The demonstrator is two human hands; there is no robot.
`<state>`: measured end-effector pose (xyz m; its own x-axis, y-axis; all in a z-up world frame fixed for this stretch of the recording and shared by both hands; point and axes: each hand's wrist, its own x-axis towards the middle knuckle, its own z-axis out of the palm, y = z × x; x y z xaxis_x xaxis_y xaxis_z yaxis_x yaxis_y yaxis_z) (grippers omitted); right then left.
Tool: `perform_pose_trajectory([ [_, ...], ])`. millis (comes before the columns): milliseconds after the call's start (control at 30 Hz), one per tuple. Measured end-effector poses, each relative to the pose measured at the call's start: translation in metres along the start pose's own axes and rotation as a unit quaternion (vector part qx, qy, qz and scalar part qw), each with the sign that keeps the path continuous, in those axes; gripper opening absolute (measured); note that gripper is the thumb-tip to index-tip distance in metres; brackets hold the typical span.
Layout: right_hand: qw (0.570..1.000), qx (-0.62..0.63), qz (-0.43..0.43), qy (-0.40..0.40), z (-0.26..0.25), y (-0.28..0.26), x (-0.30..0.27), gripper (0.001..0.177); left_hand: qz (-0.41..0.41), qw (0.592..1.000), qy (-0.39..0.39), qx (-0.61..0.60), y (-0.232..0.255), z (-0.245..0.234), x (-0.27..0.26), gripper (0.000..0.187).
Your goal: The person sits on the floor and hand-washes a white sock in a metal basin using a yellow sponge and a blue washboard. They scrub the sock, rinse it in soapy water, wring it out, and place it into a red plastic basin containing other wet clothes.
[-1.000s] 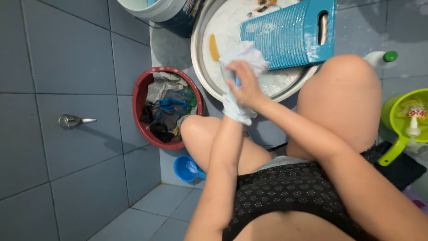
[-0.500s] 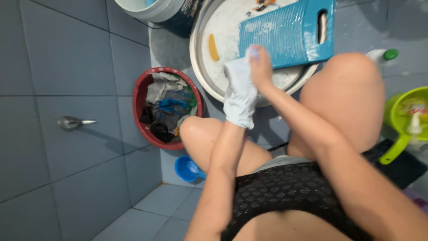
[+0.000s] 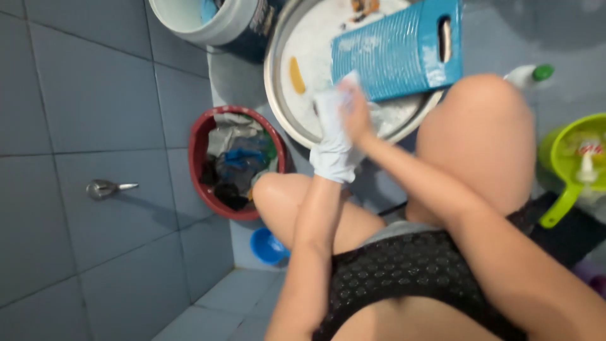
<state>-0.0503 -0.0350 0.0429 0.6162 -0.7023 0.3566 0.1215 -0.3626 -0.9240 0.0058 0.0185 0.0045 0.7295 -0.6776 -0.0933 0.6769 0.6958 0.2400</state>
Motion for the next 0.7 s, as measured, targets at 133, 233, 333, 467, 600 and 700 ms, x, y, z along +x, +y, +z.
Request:
perform_pose_trajectory([
  [133,0.826,0.453,0.313,0.120,0.022,0.073,0.022,0.021,-0.009,1.000,-0.006,0.000,0.016,0.000,0.005,0.057],
  [233,0.695,0.535,0.479,-0.034,0.034,0.078,-0.002,0.026,0.002,1.000,-0.013,-0.022,0.017,0.002,0.008,0.057],
  [333,0.709,0.551,0.429,-0.101,0.036,0.087,0.006,0.028,0.002,1.000,-0.006,-0.024,-0.020,0.002,-0.007,0.058],
  [467,0.709,0.542,0.445,-0.075,0.039,0.082,-0.035,0.030,0.003,0.999,-0.004,-0.035,0.000,0.003,-0.003,0.058],
  [600,0.709,0.536,0.437,-0.140,0.031,0.083,-0.014,0.032,0.012,0.998,-0.025,-0.053,-0.001,0.013,0.009,0.058],
  [700,0.715,0.544,0.416,-0.142,0.034,0.084,-0.012,0.033,0.007,0.999,-0.027,-0.037,-0.006,0.010,-0.001,0.059],
])
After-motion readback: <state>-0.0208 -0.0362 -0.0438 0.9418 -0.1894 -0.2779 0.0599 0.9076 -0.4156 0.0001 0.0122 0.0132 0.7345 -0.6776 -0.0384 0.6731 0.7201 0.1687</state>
